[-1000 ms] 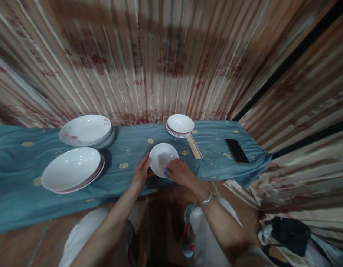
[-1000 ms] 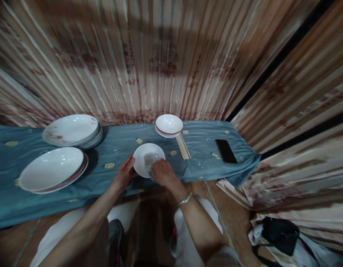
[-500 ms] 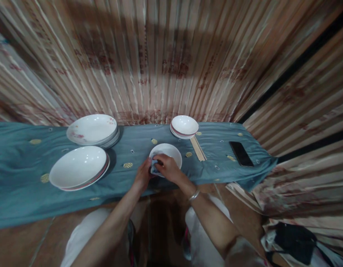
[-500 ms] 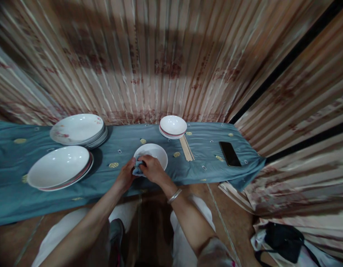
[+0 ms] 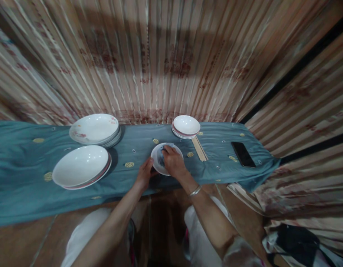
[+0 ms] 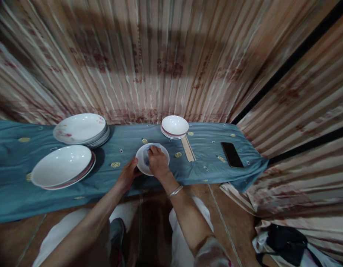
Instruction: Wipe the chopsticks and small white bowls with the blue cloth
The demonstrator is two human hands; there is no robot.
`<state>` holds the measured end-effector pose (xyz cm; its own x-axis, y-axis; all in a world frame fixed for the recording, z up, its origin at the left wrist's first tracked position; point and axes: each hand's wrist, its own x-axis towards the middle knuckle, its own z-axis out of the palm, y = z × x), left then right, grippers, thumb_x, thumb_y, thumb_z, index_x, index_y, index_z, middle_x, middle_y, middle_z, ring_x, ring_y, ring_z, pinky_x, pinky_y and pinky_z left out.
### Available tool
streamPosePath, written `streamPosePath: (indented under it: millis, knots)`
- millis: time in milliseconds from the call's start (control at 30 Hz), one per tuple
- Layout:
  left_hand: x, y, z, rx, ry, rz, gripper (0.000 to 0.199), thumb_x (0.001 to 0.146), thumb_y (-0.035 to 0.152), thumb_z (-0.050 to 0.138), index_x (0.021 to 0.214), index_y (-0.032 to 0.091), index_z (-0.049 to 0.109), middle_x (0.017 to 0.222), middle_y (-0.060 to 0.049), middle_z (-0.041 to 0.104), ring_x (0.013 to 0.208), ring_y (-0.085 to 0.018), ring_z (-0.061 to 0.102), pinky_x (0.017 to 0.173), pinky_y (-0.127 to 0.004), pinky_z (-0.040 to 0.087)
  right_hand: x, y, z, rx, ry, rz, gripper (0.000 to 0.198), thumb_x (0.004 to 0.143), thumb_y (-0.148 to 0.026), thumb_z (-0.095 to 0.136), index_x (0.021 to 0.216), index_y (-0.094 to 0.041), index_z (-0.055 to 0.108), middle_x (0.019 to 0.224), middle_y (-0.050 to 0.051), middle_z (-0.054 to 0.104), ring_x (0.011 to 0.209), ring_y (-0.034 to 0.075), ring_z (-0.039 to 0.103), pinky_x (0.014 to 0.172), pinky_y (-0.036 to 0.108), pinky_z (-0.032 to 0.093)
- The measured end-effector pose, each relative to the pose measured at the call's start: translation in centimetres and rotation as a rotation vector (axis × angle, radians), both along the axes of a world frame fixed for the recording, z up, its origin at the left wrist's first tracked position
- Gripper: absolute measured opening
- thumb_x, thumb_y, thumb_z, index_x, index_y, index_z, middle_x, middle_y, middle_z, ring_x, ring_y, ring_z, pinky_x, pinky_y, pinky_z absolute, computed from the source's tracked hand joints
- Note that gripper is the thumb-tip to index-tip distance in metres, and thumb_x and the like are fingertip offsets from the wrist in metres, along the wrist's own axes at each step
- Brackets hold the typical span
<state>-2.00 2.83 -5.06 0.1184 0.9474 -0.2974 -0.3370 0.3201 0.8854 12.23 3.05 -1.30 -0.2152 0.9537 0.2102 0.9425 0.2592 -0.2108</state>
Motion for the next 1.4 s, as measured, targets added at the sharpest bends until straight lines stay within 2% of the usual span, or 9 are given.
streamPosePath:
  millis: [200, 367, 567, 733, 933, 1033, 1133, 1400]
  knots:
    - [0.1, 0.0, -0.1, -0.015, -0.004, 0.017, 0.043, 0.075, 0.043, 0.070, 0.109, 0.016, 0.067, 0.123, -0.013, 0.065, 0.115, -0.032, 0.058, 0.072, -0.038, 0.060, 1.5, -0.7, 0.6, -0.109, -0.164, -0.065, 0.028, 0.090, -0.008, 0.042, 0.093, -0.013, 0.070, 0.111, 0.017, 0.065, 0.108, 0.026, 0.056, 0.090, 0.038, 0.048]
    - [0.2, 0.2, 0.0, -0.011, -0.029, 0.035, 0.039, 0.074, 0.041, 0.071, 0.102, 0.015, 0.068, 0.118, -0.012, 0.067, 0.111, -0.030, 0.059, 0.074, -0.039, 0.060, 2.4, -1.7, 0.7, -0.199, -0.153, 0.060, 0.022, 0.087, -0.009, 0.050, 0.093, -0.012, 0.071, 0.102, 0.015, 0.070, 0.104, 0.023, 0.061, 0.097, 0.035, 0.043]
    - [0.2, 0.1, 0.1, -0.021, -0.023, 0.013, 0.047, 0.069, 0.045, 0.073, 0.104, 0.015, 0.068, 0.109, -0.013, 0.070, 0.101, -0.029, 0.064, 0.068, -0.036, 0.059, 3.0, -2.2, 1.1, -0.309, 0.117, 0.161, 0.023, 0.087, -0.016, 0.053, 0.100, -0.019, 0.072, 0.103, 0.007, 0.073, 0.099, 0.021, 0.066, 0.088, 0.031, 0.048]
    - [0.2, 0.0, 0.2, -0.059, 0.017, 0.025, 0.054, 0.064, 0.049, 0.075, 0.105, 0.014, 0.069, 0.100, -0.011, 0.073, 0.088, -0.025, 0.067, 0.059, -0.029, 0.053, 2.0, -2.1, 0.4, -0.327, 0.423, 0.225, 0.025, 0.086, -0.018, 0.059, 0.108, -0.020, 0.070, 0.108, 0.005, 0.073, 0.100, 0.019, 0.067, 0.089, 0.029, 0.048]
    - [0.4, -0.1, 0.0, 0.058, -0.048, 0.063, 0.045, 0.061, 0.052, 0.075, 0.083, 0.013, 0.070, 0.087, -0.011, 0.073, 0.096, -0.027, 0.065, 0.080, -0.034, 0.052, 0.2, -1.5, -0.5, -0.215, 0.594, 0.263, 0.028, 0.086, -0.015, 0.057, 0.113, -0.017, 0.067, 0.117, 0.008, 0.069, 0.108, 0.018, 0.063, 0.095, 0.031, 0.048]
    - [0.3, -0.1, -0.1, 0.025, -0.047, 0.050, 0.040, 0.064, 0.046, 0.073, 0.087, 0.014, 0.069, 0.086, -0.009, 0.072, 0.093, -0.027, 0.066, 0.076, -0.037, 0.055, -0.2, -0.8, -0.9, -0.128, 0.562, 0.288, 0.030, 0.088, -0.016, 0.054, 0.116, -0.016, 0.065, 0.122, 0.010, 0.065, 0.115, 0.019, 0.059, 0.102, 0.033, 0.044]
    - [0.1, -0.1, -0.1, 0.008, -0.052, 0.002, 0.037, 0.067, 0.040, 0.073, 0.094, 0.015, 0.067, 0.094, -0.009, 0.071, 0.094, -0.027, 0.065, 0.073, -0.039, 0.057, -0.5, 0.0, -1.1, -0.071, 0.482, 0.279, 0.035, 0.089, -0.016, 0.049, 0.123, -0.014, 0.060, 0.130, 0.013, 0.060, 0.123, 0.020, 0.053, 0.107, 0.035, 0.040]
    - [0.1, -0.3, 0.1, -0.039, -0.085, -0.024, 0.027, 0.079, 0.038, 0.064, 0.093, 0.015, 0.066, 0.107, -0.012, 0.071, 0.106, -0.030, 0.063, 0.079, -0.045, 0.058, -0.6, 0.9, -0.1, -0.041, 0.108, 0.101, 0.038, 0.090, -0.012, 0.041, 0.124, -0.008, 0.057, 0.135, 0.017, 0.052, 0.123, 0.024, 0.049, 0.107, 0.038, 0.039]
